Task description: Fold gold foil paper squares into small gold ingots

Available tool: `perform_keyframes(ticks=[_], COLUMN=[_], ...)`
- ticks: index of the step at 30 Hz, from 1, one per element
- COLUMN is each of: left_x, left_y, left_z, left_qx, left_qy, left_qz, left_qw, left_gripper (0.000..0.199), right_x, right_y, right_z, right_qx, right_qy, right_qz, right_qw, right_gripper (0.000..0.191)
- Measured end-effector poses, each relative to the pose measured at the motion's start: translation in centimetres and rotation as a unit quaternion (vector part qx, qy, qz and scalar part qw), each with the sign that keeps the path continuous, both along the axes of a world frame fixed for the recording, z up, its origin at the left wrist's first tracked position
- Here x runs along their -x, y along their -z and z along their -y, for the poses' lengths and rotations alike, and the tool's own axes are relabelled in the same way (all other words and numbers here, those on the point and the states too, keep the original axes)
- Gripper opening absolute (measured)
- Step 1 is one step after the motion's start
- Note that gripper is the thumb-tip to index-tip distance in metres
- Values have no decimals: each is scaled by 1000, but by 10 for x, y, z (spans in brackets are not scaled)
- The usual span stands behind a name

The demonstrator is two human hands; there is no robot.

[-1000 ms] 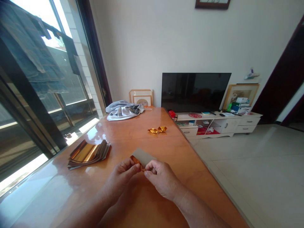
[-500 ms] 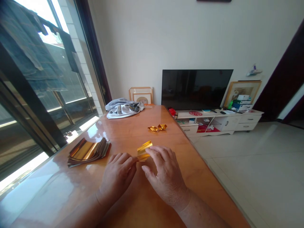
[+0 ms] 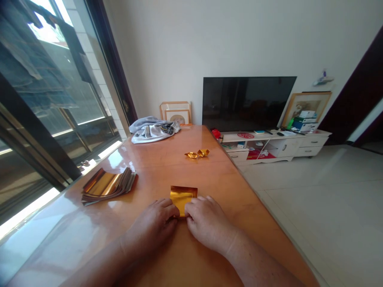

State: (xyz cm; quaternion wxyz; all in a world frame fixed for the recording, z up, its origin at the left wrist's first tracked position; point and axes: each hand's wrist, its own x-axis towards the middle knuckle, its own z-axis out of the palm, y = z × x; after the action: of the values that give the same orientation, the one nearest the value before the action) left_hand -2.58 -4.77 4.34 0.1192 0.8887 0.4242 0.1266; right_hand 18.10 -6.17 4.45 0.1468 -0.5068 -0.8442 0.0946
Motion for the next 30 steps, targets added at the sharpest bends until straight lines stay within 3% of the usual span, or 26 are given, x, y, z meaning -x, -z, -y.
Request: perform_keyframes(ticks=[6,11,21,30], left_x=[12,17,16,16], left_y=[4,7,13,17], left_z=[-8,-15,-21,-23], left_qx=[69,103,89,80], left_qy=[-14,-11,-58,-84], left_qz=[66,104,100,95], left_qw=[995,989,989,989], left_gripper=[17,17,11,13], right_x=[-9,-13,-10,-9], right_y=[4,6,28,31], right_z=[-5,-12,-21,-21], right_qx=[84,111,141,143], right_qy=[9,-1,79,97], right_qz=[-53,-105,-141,-138], right_qw=[995,988,977,975], right_gripper=[10,21,7,3])
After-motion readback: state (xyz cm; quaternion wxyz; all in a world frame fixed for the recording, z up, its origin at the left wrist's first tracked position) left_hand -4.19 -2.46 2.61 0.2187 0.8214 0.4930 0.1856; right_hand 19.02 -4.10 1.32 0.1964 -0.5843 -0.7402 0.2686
